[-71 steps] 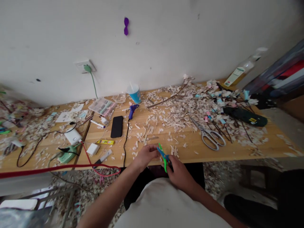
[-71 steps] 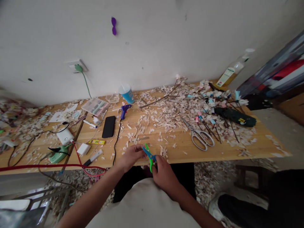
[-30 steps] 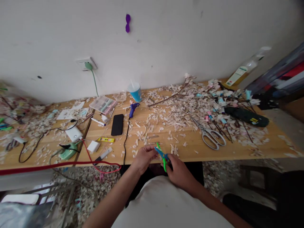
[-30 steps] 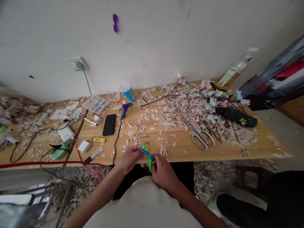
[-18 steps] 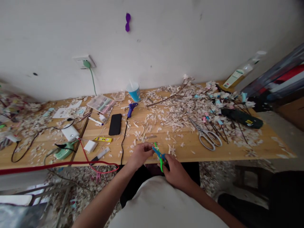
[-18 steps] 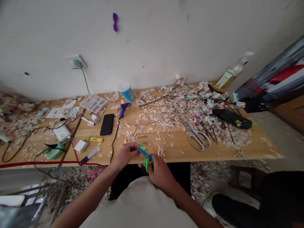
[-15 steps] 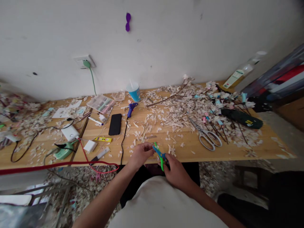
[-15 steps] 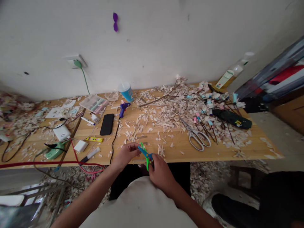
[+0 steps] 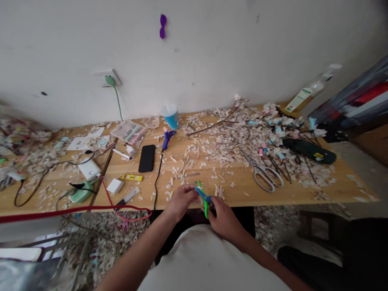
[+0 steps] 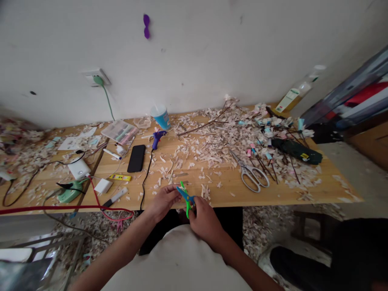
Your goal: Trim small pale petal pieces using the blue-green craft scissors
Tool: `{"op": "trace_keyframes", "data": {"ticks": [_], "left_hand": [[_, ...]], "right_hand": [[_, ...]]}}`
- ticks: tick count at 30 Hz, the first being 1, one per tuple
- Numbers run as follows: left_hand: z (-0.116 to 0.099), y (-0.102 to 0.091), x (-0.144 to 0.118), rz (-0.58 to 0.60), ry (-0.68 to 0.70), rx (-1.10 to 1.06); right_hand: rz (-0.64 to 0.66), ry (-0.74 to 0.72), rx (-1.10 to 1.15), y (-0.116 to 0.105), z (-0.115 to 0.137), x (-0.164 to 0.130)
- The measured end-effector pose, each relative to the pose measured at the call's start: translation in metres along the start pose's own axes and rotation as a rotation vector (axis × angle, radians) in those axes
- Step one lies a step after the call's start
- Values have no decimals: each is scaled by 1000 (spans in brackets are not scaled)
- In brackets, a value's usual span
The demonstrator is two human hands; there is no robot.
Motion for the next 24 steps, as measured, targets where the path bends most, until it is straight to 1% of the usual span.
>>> {"op": "trace_keyframes", "data": {"ticks": [6, 9, 15, 18, 21, 24], "left_hand": [[-8, 0, 2, 5, 104, 196], [-11, 2, 1, 14, 116, 286], [-23, 0, -2, 81, 161, 592], [-31, -3, -2, 91, 184, 699], [-34, -2, -2, 90, 178, 687], [-25, 0, 0, 84, 114, 504]], "right_hand": [[-1, 18, 3, 2, -2, 2], [-1, 18, 2, 2, -3, 2], [12, 9, 0, 0, -2, -2], [21, 6, -1, -1, -1, -3], [23, 5, -6, -1, -1, -3], [17, 11, -13, -1, -2, -2]]}}
Point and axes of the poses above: each hand's wrist, its own x-axis towards the middle knuckle, its own y-axis out of the palm, z = x × y, the point moved 7 cm from there along x, towards the middle knuckle, and after that the axes turned 8 degrees about -y, right-handed, at the moved point
